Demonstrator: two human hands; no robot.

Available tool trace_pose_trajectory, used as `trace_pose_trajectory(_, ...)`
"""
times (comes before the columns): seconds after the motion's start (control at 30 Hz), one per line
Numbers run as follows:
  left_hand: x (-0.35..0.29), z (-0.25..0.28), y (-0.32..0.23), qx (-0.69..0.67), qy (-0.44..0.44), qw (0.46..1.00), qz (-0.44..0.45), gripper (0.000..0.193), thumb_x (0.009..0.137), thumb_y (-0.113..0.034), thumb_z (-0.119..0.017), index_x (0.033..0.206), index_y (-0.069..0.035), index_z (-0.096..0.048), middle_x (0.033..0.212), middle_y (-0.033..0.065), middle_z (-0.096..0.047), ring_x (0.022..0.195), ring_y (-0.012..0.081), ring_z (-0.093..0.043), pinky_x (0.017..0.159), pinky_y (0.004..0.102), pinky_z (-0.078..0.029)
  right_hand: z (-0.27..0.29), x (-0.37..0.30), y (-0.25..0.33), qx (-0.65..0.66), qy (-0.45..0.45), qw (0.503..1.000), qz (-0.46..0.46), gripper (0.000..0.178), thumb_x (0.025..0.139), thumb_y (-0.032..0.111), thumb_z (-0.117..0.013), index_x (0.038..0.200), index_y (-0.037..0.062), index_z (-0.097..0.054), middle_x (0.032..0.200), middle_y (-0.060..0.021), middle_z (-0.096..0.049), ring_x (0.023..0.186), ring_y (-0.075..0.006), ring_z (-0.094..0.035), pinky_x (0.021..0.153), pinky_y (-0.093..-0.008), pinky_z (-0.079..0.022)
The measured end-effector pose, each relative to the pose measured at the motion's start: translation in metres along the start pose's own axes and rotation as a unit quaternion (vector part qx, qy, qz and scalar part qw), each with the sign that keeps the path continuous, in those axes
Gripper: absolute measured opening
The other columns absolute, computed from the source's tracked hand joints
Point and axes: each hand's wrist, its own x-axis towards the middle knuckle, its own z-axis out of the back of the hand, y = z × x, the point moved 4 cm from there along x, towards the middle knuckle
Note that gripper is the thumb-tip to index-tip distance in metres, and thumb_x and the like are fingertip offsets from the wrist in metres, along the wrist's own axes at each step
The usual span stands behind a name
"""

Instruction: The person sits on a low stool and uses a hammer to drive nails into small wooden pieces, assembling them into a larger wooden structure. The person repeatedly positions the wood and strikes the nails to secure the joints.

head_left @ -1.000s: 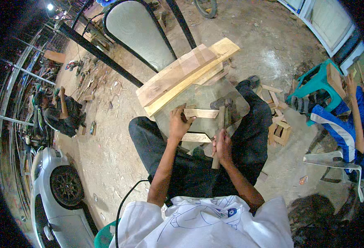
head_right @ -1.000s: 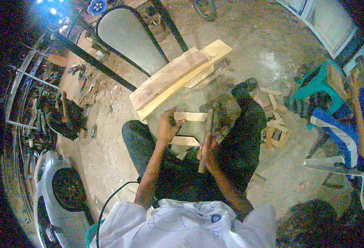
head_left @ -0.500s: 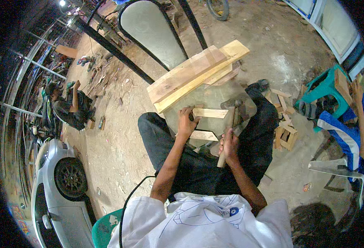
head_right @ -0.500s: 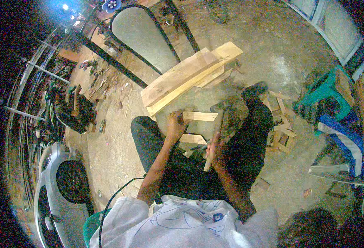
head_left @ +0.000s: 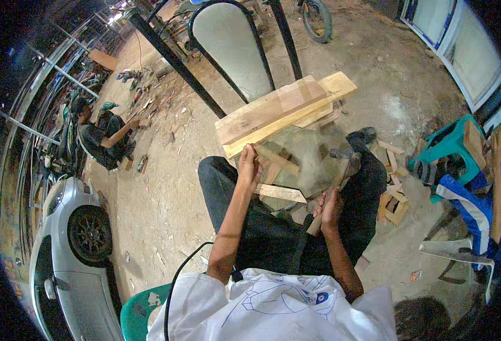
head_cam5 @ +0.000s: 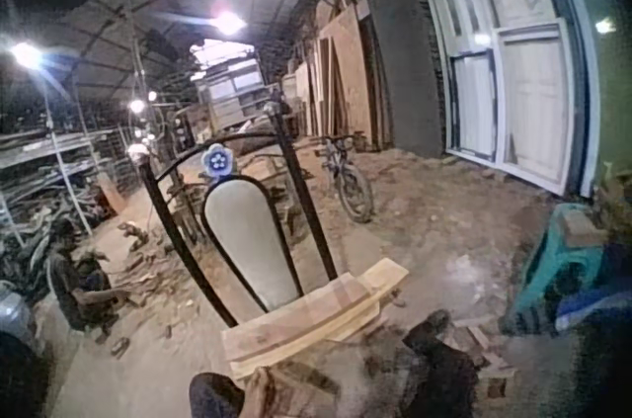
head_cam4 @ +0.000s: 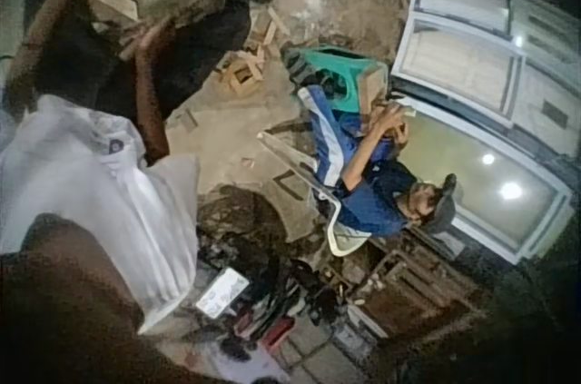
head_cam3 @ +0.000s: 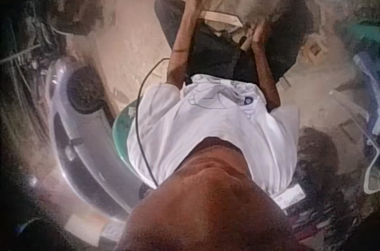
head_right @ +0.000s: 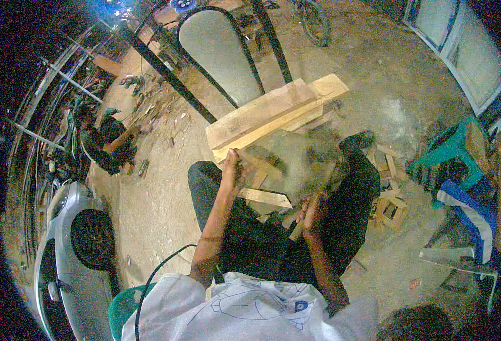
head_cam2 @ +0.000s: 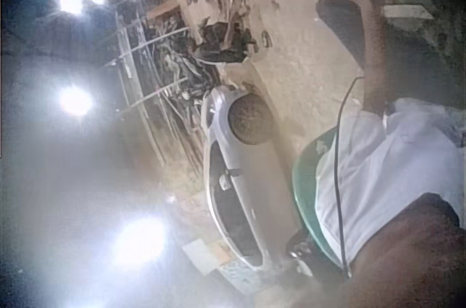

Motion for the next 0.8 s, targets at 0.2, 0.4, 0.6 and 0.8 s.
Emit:
trace_pose_trajectory(0.2,0.001,-0.01,0.022,0.093,0.06,0.984,0.141,0.044,0.092,-0.056,-0.045,0.087,-0.013,-0.052,0.068,0.0004,-0.05,0.055,0.0145,-0.052,0.05,0.0283,-0.045,-0.022,-0.027,0.025,-0.05,-0.03,0.998,-0.019,0.055,0.093,0.061,-0.035,0.084,0.0077,-0.046,0.057,-0.0009,-0.041,0.038,-0.0128,-0.038,0.035,-0.0307,-0.037)
trace_pose_trajectory(0.4,0.002,-0.018,0.058,0.148,-0.004,0.976,0.161,0.058,0.095,-0.057,-0.036,0.087,-0.003,-0.054,0.059,0.0034,-0.048,0.043,0.0124,-0.044,0.037,0.0269,-0.036,-0.026,-0.03,0.02,-0.098,0.004,0.995,0.022,0.053,0.097,0.055,-0.031,0.081,0.0069,-0.046,0.055,-0.0007,-0.041,0.037,-0.0111,-0.04,0.033,-0.0276,-0.037)
trace_pose_trajectory(0.6,-0.02,-0.042,0.035,0.301,-0.099,0.942,0.11,0.061,0.097,-0.052,-0.035,0.07,-0.001,-0.054,0.051,0.004,-0.048,0.037,0.0148,-0.042,0.034,0.0311,-0.036,-0.032,-0.059,0.036,-0.253,0.035,0.949,0.185,0.041,0.099,0.041,-0.038,0.08,0.0056,-0.046,0.056,-0.001,-0.043,0.04,-0.009,-0.041,0.037,-0.0251,-0.035)
trace_pose_trajectory(0.8,-0.032,-0.058,0.004,0.348,-0.159,0.923,-0.031,0.063,0.099,-0.048,-0.037,0.056,-0.003,-0.047,0.045,0.0036,-0.043,0.034,0.015,-0.042,0.033,0.0327,-0.034,-0.047,-0.092,0.059,-0.365,0.077,0.875,0.309,0.032,0.099,0.03,-0.043,0.085,0.0024,-0.05,0.059,-0.0005,-0.047,0.044,-0.0085,-0.042,0.042,-0.0243,-0.034)
